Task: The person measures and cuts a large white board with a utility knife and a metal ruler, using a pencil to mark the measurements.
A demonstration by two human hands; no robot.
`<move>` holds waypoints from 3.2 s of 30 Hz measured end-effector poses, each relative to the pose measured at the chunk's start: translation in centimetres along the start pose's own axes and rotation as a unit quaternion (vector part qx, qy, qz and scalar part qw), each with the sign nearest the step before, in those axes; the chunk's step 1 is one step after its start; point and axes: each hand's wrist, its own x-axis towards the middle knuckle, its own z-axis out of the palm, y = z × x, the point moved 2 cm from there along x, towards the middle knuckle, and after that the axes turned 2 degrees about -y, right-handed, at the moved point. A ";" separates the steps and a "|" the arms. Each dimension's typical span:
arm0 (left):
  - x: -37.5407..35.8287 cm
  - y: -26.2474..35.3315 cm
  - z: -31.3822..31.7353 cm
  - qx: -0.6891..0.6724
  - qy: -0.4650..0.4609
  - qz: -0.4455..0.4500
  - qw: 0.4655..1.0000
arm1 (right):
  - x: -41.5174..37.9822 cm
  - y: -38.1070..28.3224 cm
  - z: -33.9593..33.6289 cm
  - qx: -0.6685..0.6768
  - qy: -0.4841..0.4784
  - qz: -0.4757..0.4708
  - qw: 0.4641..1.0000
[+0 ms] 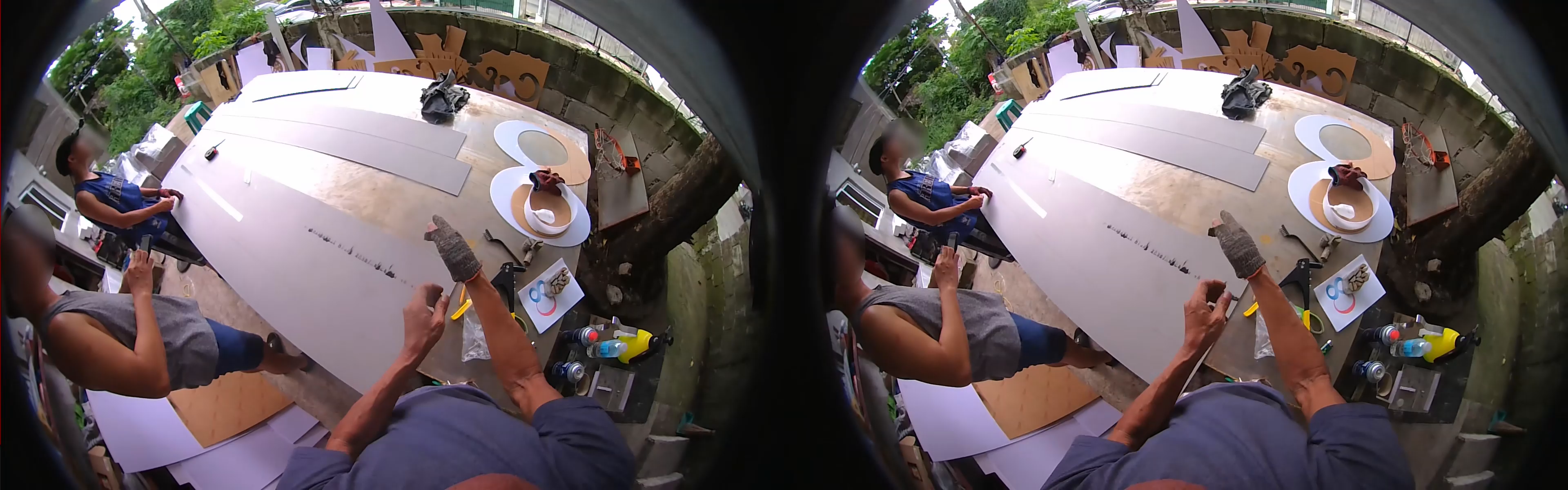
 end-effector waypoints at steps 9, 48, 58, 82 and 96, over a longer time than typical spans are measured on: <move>2.4 -1.8 -0.7 0.227 -0.051 0.202 0.951 | -2.1 -2.7 0.7 0.504 0.000 0.178 0.845; -1.9 -4.0 -2.3 -0.320 -0.266 -0.188 0.890 | -6.2 -6.8 2.3 0.628 -0.202 0.095 0.745; -5.1 -12.1 0.0 -0.570 -0.184 -0.298 0.743 | -10.1 -5.2 5.2 0.556 -0.139 0.188 0.798; -12.3 -24.7 -21.0 0.174 0.411 -0.290 0.847 | -14.2 4.5 10.0 -0.239 -0.116 -0.085 0.960; -10.7 -31.6 -28.8 -0.470 0.282 -0.303 0.780 | -9.5 7.5 10.6 -0.463 -0.052 -0.051 0.884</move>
